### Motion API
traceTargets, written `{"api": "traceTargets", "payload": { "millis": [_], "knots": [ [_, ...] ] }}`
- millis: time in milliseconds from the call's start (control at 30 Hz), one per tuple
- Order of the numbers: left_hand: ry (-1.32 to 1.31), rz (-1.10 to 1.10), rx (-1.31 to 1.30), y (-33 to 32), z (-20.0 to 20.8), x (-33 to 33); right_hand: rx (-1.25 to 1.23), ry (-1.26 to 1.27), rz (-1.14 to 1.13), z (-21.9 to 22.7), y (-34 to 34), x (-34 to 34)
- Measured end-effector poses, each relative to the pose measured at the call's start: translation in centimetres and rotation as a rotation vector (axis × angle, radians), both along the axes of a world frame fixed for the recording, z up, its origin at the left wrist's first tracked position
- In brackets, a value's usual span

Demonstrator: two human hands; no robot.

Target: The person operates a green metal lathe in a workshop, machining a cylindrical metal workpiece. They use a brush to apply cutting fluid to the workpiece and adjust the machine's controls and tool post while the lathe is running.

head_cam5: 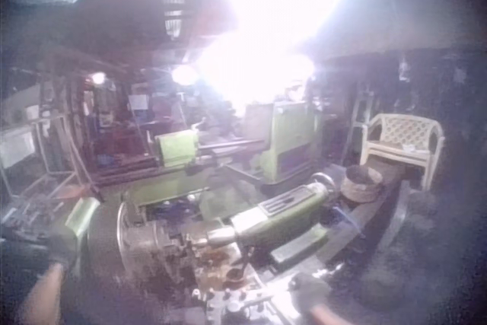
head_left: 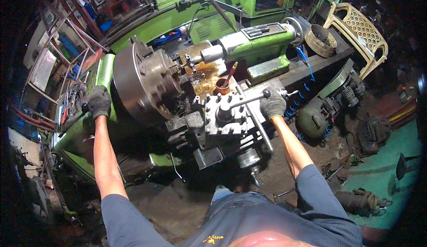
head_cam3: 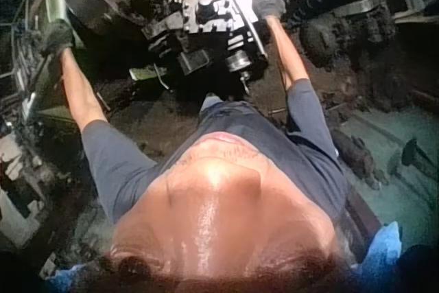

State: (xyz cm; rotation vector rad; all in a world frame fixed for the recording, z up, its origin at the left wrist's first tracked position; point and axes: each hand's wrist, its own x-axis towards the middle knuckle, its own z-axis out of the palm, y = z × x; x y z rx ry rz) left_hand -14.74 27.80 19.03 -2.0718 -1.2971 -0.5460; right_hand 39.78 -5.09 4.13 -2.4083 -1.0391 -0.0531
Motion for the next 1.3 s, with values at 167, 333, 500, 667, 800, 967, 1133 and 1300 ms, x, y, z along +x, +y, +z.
{"api": "traceTargets", "payload": {
  "millis": [167,333,500,667,800,967,1133,1300],
  "knots": [
    [0.014,0.023,0.024,0.6,-0.4,-0.7,-0.016,0.026,0.012,0.3,0.1,0.0],
    [-0.006,-0.024,0.004,1.2,-0.7,-1.4,-0.1,-0.006,0.025,0.1,0.1,-0.1],
    [-0.017,-0.075,0.043,1.6,-1.1,-1.2,-0.087,-0.021,-0.001,0.4,0.0,-0.4],
    [-0.004,-0.077,0.061,1.8,-1.2,-1.8,-0.05,-0.016,0.003,-0.6,0.3,-0.1],
    [-0.062,-0.132,0.06,1.9,-1.2,-1.5,-0.033,-0.061,0.014,-1.4,0.5,0.6],
    [-0.036,-0.054,0.017,1.5,-0.9,-1.4,-0.038,-0.035,-0.001,-0.8,0.3,-0.1],
    [-0.085,-0.11,-0.018,1.4,-0.7,-1.4,-0.074,-0.002,-0.009,-0.6,0.3,0.0],
    [-0.064,-0.101,0.007,1.5,-0.8,-1.2,-0.03,-0.009,0.001,-0.8,0.1,0.2]
  ]
}}
